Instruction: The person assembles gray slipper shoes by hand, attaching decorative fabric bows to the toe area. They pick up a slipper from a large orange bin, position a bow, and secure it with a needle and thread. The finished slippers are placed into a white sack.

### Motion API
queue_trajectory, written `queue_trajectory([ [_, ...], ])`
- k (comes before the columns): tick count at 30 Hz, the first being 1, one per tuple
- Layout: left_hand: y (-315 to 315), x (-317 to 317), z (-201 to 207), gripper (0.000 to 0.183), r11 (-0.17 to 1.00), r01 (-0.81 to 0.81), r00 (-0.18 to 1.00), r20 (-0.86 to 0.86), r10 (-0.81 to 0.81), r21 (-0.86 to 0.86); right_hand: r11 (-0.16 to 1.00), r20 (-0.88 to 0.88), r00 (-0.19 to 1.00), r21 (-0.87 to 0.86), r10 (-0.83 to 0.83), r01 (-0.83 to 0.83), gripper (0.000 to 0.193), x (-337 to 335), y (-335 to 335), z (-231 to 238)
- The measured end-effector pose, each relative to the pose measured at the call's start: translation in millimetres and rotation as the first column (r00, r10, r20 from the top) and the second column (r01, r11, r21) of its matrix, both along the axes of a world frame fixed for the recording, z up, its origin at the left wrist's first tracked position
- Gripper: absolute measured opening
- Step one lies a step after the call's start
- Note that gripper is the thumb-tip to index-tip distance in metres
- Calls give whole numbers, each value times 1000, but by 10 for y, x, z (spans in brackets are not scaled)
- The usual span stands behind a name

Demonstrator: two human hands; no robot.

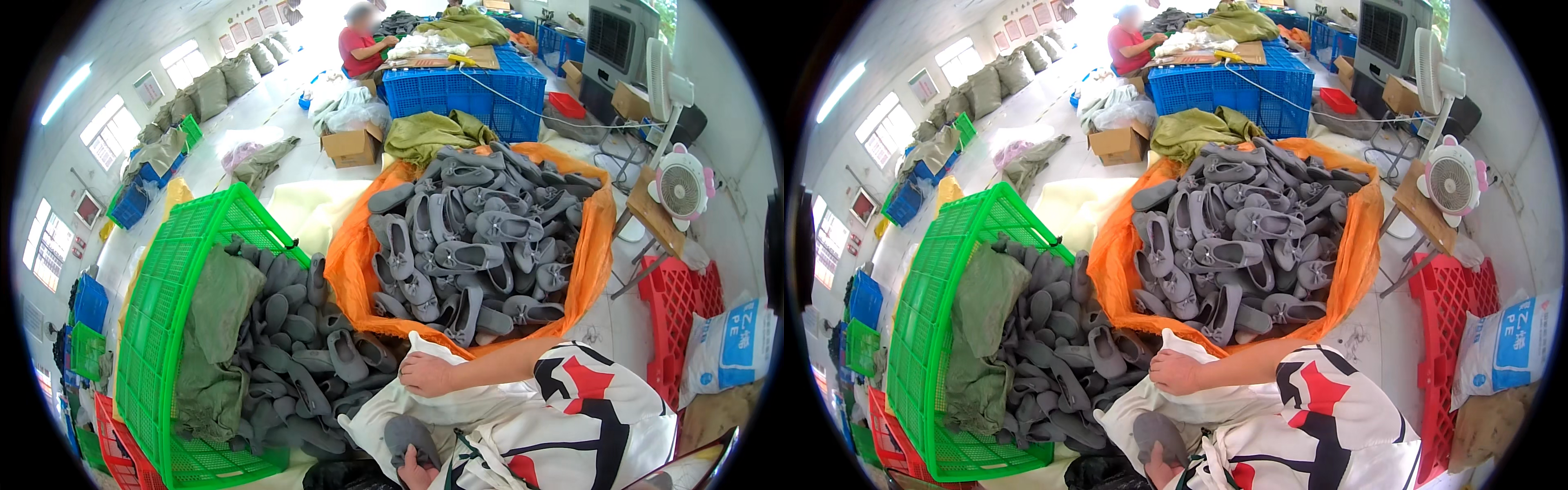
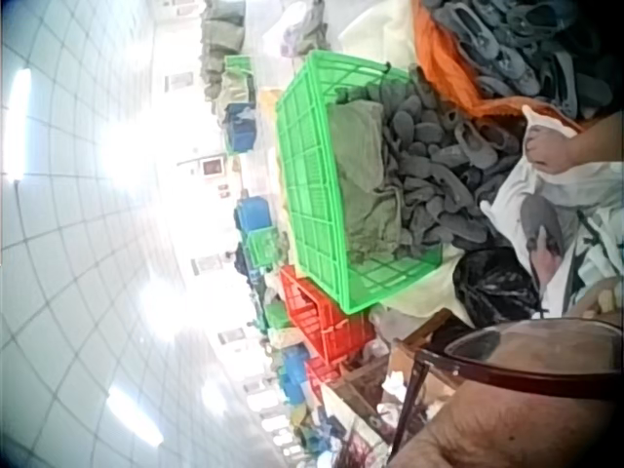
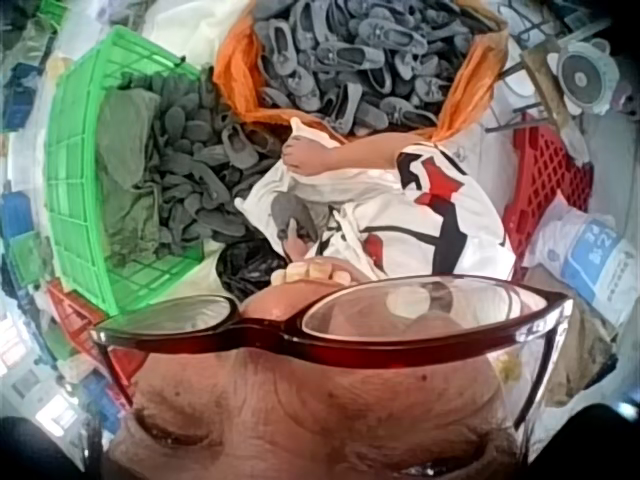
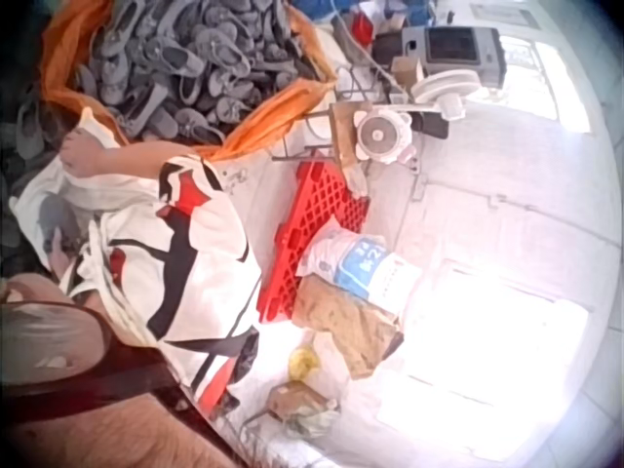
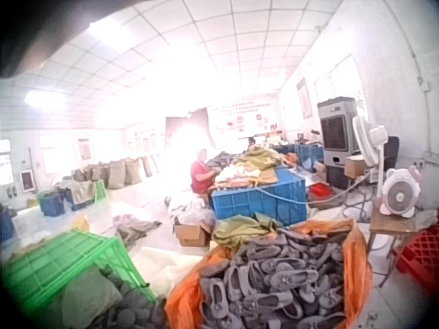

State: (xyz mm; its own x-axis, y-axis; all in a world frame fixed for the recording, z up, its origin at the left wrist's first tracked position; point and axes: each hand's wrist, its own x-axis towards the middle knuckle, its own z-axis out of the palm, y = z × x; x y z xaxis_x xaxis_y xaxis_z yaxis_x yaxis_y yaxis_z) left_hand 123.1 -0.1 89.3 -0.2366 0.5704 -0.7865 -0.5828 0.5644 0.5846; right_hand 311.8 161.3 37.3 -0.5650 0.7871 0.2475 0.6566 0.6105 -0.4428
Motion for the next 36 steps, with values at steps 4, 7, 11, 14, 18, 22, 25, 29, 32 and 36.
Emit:
queue_trajectory([
  [4,-44,-89,-10,33,995,102,995,21,-102,-15,1000,-13,1000,16,-1,1,15,18,10,-23],
  [7,-71,-135,-224,29,998,54,998,36,-55,41,1000,-12,1000,12,10,-10,14,-7,10,-3],
  [11,-107,-168,-409,43,993,31,997,71,-40,115,1000,10,1000,18,6,-6,15,22,-3,23],
  [14,-106,-143,-350,42,992,35,997,67,-44,124,1000,15,1000,16,3,-3,15,24,-8,5],
  [18,-133,-145,-377,42,989,43,997,61,-52,142,1000,4,1000,10,-6,6,15,28,-15,-3],
  [22,-138,-134,-314,39,980,22,993,110,-44,197,999,6,1000,41,-9,8,15,7,-18,-12],
  [25,-158,-156,-498,35,968,-3,996,82,-18,252,999,-9,1000,45,-16,16,14,28,-31,-14],
  [29,-178,-191,-576,30,978,-10,995,97,-10,206,998,-52,998,55,-25,28,13,43,-44,-28],
  [32,-172,-204,-629,29,979,-8,997,75,-8,206,999,-30,999,40,-18,19,14,49,-36,-16],
  [36,-174,-224,-716,33,970,-2,998,67,-15,242,1000,-25,1000,21,-11,11,16,47,-23,-1],
])
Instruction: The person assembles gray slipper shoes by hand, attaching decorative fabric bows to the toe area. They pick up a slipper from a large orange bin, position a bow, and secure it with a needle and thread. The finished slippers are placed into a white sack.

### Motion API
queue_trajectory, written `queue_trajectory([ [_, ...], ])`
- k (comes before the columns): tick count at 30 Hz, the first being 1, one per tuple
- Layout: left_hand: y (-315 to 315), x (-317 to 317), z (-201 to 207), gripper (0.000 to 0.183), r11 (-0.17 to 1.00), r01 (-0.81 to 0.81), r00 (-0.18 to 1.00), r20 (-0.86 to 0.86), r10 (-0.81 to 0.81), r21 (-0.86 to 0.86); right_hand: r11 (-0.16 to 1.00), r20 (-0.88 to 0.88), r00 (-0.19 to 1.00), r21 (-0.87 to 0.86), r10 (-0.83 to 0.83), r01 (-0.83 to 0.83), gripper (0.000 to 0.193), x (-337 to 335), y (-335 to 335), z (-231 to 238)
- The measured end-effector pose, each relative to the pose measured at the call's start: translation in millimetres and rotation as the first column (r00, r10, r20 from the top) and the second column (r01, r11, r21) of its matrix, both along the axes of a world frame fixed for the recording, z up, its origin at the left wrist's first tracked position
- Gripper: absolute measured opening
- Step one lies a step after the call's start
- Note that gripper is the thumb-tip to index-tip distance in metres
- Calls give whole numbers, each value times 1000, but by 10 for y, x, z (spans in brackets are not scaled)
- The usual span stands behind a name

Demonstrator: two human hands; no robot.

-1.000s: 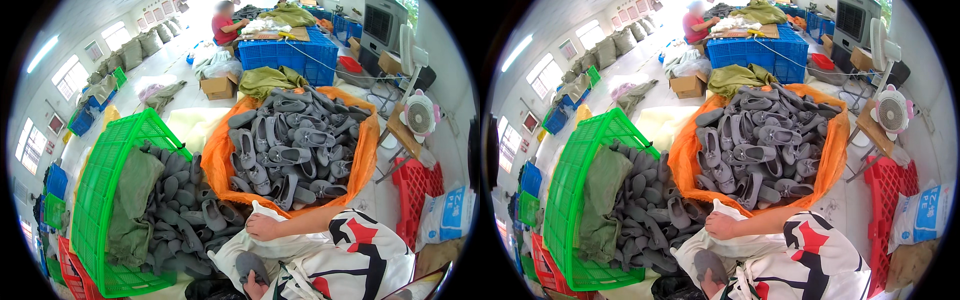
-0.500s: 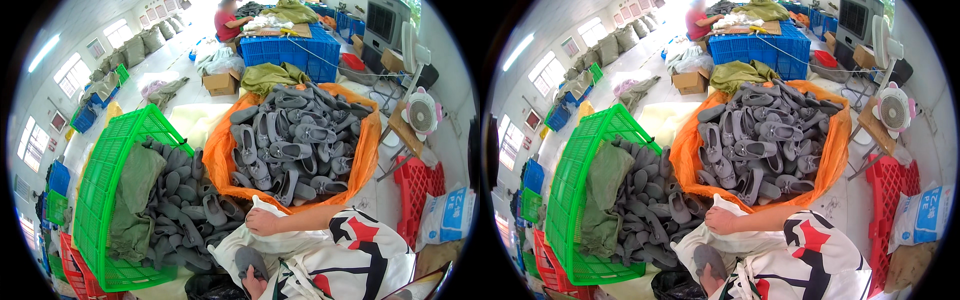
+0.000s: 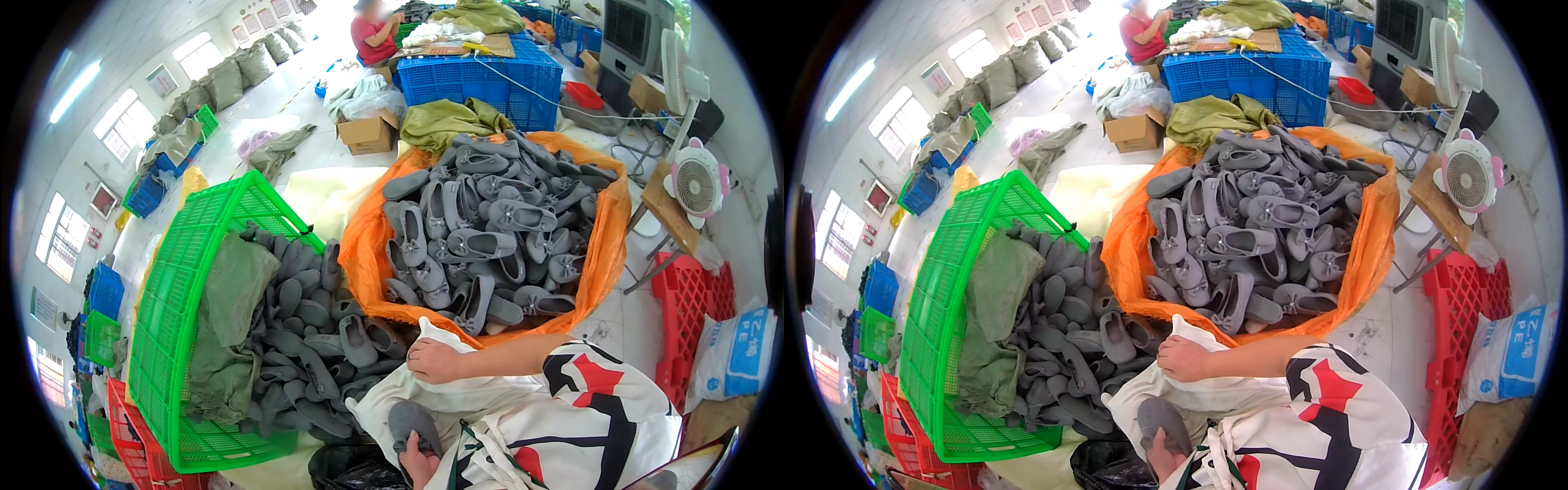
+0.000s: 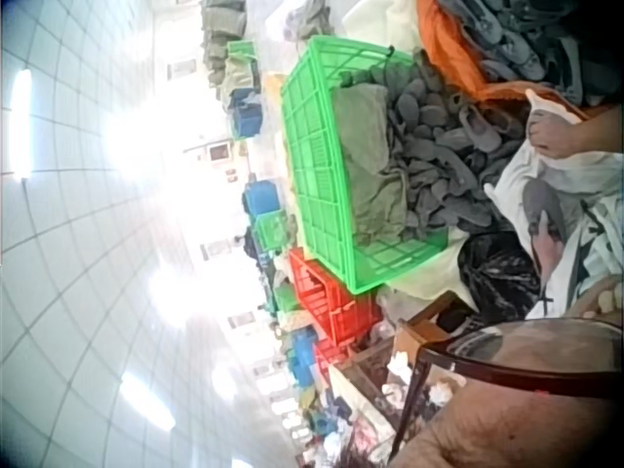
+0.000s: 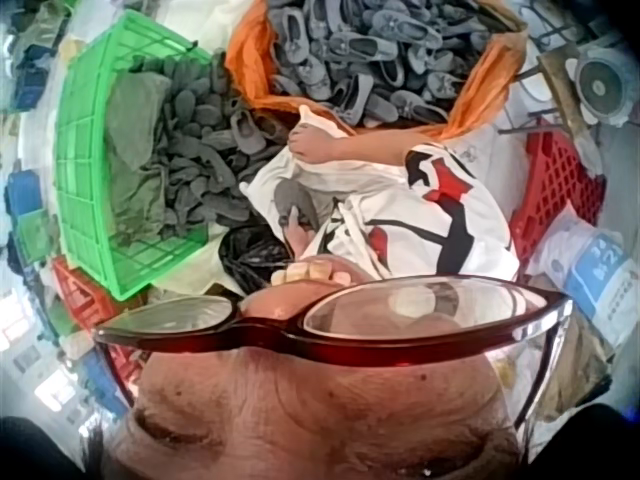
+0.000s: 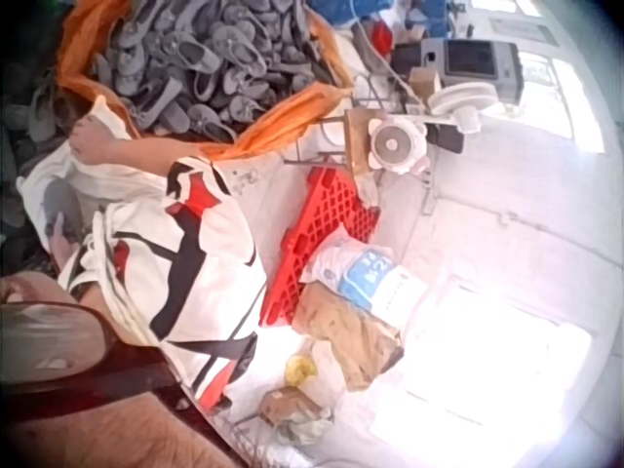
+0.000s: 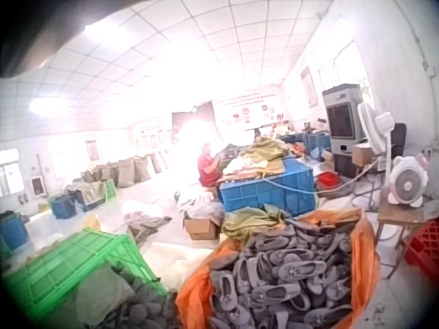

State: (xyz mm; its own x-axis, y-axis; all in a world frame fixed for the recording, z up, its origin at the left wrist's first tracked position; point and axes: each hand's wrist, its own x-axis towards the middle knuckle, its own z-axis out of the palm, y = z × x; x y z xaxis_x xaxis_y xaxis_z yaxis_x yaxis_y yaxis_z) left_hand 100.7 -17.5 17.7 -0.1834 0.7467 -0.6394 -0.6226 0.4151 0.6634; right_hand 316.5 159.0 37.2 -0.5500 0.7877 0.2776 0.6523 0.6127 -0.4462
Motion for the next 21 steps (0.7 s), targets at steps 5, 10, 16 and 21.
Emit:
queue_trajectory([
  [5,39,6,71,42,996,51,998,33,-49,-79,1000,15,1000,0,-6,6,15,25,-4,-24],
  [10,54,69,255,42,992,49,999,21,-47,-119,1000,10,1000,8,5,-5,15,19,-4,-2],
  [16,120,242,579,22,972,39,999,-9,-42,-232,999,57,998,-33,4,-2,15,100,-34,13],
  [21,69,0,218,28,979,77,997,0,-79,-191,1000,57,998,-20,18,-17,16,-2,7,100],
])
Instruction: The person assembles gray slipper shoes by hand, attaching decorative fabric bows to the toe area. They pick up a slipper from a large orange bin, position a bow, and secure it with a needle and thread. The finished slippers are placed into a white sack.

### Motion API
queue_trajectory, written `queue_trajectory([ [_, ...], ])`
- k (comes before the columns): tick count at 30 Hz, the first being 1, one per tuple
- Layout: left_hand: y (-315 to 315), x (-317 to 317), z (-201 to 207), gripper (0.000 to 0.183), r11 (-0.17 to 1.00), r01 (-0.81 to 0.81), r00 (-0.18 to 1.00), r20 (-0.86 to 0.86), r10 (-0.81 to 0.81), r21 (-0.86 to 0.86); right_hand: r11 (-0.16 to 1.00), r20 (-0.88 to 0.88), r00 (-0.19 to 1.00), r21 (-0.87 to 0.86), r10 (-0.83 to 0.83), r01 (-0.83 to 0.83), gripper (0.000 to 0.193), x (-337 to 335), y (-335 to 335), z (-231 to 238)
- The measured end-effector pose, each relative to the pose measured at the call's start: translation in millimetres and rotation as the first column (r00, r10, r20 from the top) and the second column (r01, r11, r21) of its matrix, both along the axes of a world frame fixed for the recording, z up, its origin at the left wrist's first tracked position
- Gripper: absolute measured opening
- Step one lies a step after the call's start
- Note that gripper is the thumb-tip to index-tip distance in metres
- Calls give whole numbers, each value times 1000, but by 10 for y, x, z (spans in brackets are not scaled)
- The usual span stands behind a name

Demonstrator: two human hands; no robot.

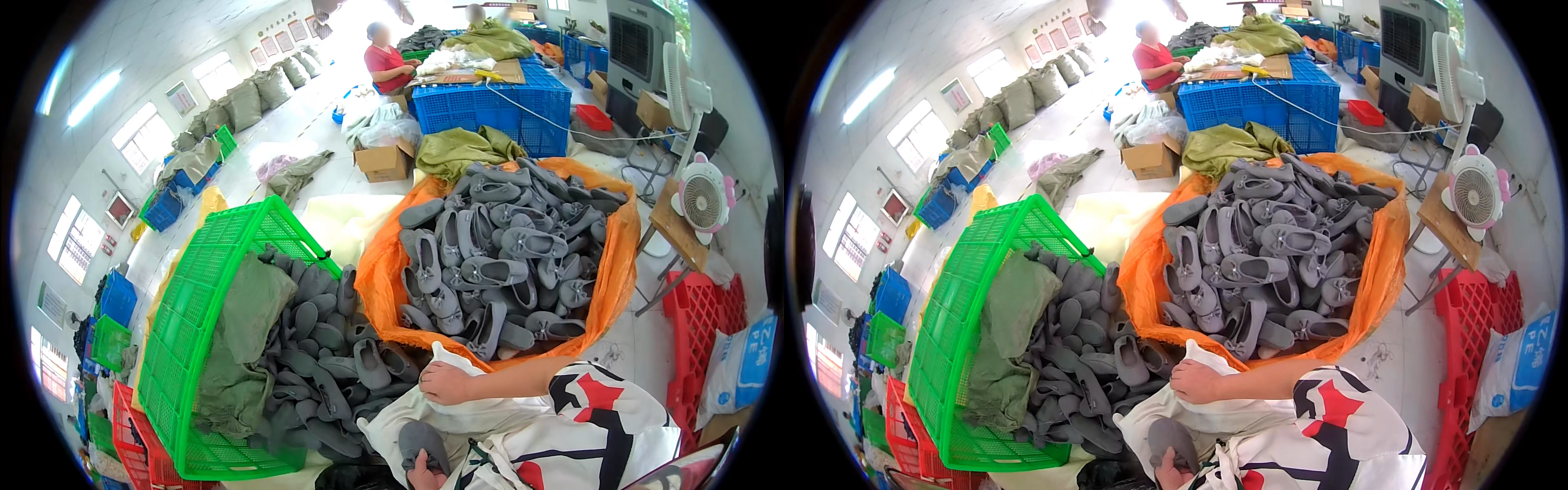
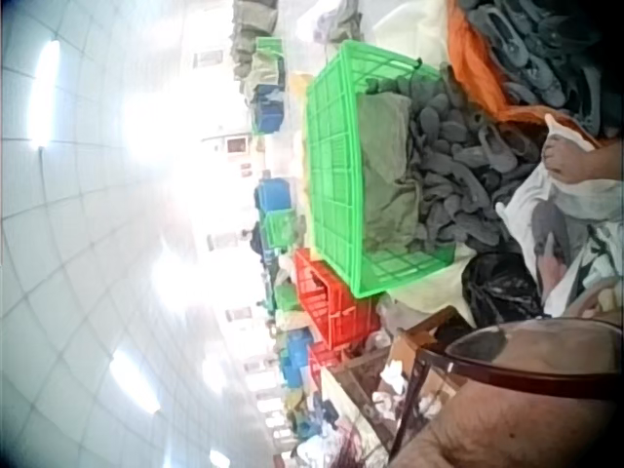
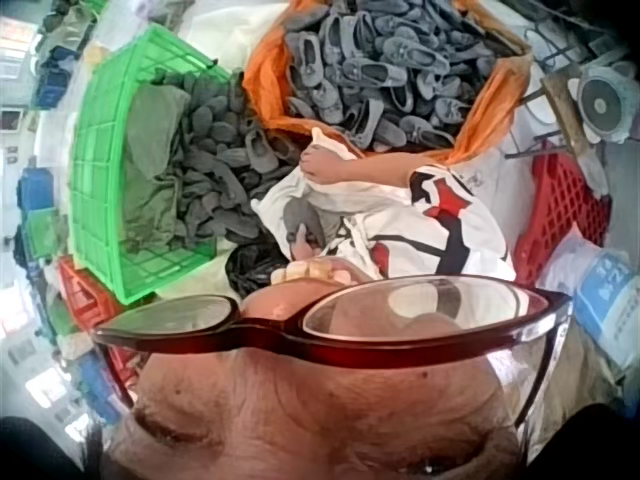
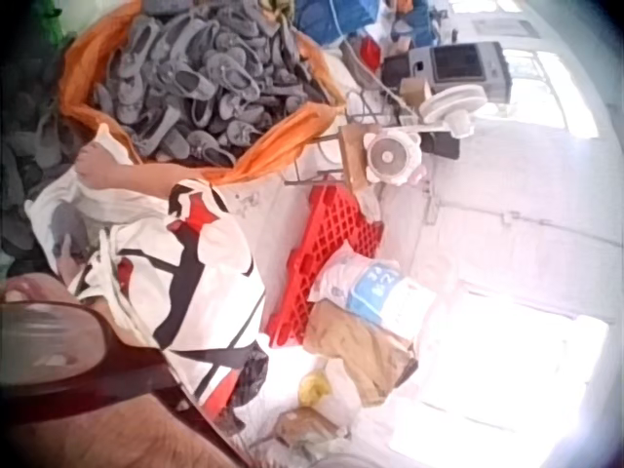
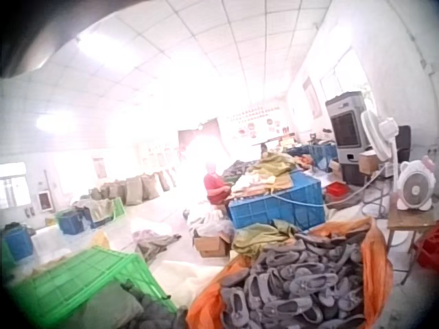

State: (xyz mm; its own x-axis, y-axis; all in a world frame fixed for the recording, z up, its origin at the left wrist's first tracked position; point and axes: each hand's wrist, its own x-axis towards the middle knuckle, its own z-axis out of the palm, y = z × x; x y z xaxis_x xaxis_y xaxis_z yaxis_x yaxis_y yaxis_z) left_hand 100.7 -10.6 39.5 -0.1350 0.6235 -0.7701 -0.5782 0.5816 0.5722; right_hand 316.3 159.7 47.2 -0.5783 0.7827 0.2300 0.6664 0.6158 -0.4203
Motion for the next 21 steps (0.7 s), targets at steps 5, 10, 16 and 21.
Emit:
queue_trajectory([
  [5,-37,44,-10,31,999,3,1000,-2,-3,53,1000,6,1000,-3,-11,11,17,12,-31,-29],
  [10,-62,115,177,32,988,-59,997,-40,66,145,999,-42,999,45,-22,24,17,1,-47,-34],
  [16,-109,118,163,42,962,-64,997,63,49,267,978,-279,942,41,-187,206,12,99,-38,-144],
  [21,-138,-39,-56,40,976,-50,999,24,46,213,971,-328,921,48,-208,236,12,81,-69,-157],
])
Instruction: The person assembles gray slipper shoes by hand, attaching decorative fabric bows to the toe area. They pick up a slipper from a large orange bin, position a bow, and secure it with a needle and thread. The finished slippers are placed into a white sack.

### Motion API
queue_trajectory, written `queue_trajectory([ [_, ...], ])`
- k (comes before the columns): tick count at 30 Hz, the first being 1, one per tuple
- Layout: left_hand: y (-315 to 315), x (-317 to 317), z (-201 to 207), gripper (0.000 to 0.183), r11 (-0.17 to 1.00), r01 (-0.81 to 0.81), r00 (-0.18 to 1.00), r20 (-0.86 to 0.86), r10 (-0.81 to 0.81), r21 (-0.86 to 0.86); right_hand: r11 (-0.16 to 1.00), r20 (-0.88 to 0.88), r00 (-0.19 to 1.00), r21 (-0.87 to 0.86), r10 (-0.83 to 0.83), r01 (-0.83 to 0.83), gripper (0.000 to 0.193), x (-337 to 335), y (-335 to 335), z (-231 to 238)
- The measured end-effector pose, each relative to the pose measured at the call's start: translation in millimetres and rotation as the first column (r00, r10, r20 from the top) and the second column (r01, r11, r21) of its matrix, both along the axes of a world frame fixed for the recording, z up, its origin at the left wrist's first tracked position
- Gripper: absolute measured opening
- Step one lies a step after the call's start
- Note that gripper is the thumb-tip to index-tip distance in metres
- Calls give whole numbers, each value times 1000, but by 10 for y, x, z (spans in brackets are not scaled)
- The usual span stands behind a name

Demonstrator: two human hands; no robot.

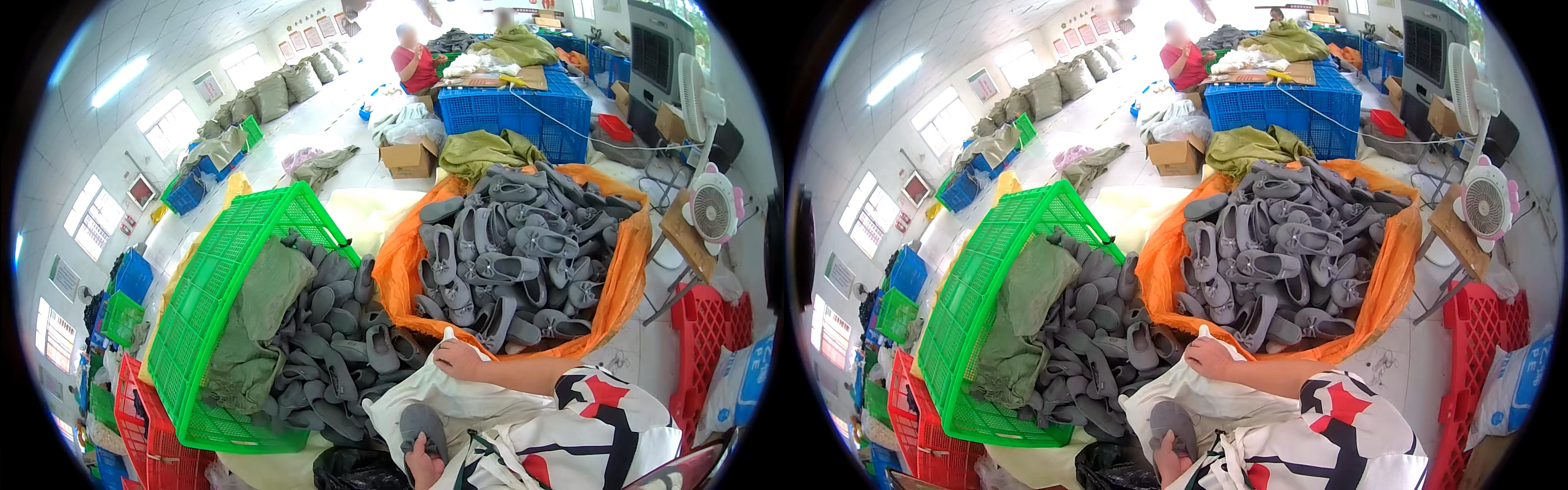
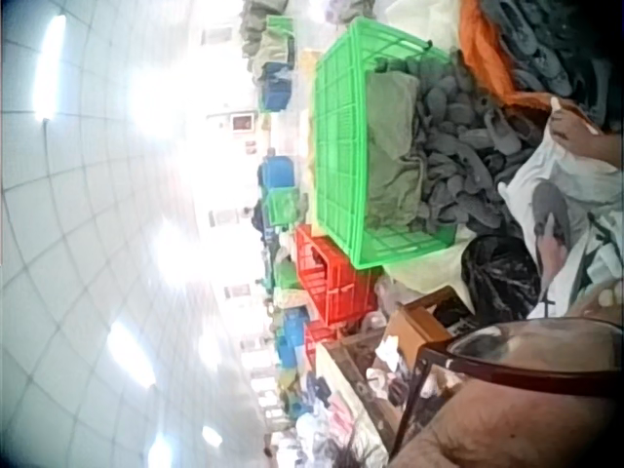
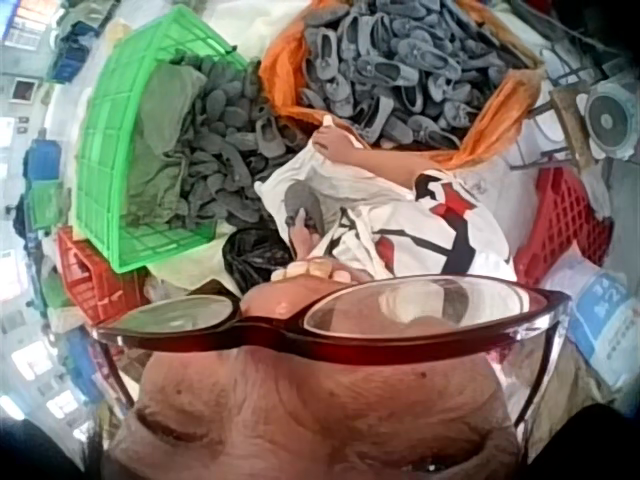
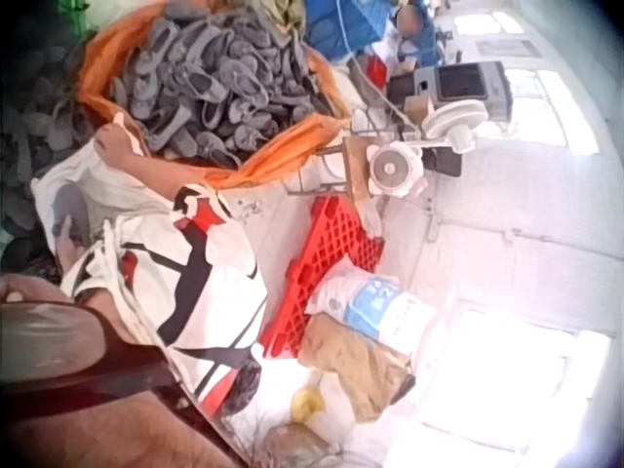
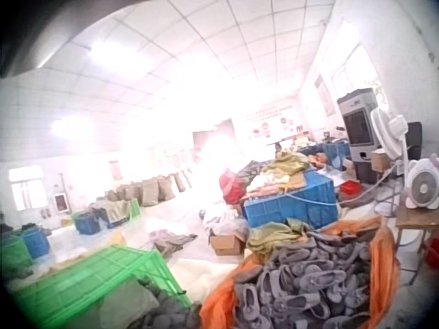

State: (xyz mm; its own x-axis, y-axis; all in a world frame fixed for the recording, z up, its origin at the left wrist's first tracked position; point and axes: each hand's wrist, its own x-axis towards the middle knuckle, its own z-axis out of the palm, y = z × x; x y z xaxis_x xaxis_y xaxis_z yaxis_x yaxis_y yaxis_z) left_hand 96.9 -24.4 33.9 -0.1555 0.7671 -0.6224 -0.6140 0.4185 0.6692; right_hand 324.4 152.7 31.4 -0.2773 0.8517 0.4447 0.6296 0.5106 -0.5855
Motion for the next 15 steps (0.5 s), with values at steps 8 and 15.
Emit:
queue_trajectory([
  [8,-20,13,207,33,991,122,970,-205,-130,-50,986,-52,994,-148,-92,84,13,183,109,-84],
  [15,287,178,822,44,930,298,941,-230,-248,217,977,-50,976,-29,-213,212,27,310,-96,112],
])
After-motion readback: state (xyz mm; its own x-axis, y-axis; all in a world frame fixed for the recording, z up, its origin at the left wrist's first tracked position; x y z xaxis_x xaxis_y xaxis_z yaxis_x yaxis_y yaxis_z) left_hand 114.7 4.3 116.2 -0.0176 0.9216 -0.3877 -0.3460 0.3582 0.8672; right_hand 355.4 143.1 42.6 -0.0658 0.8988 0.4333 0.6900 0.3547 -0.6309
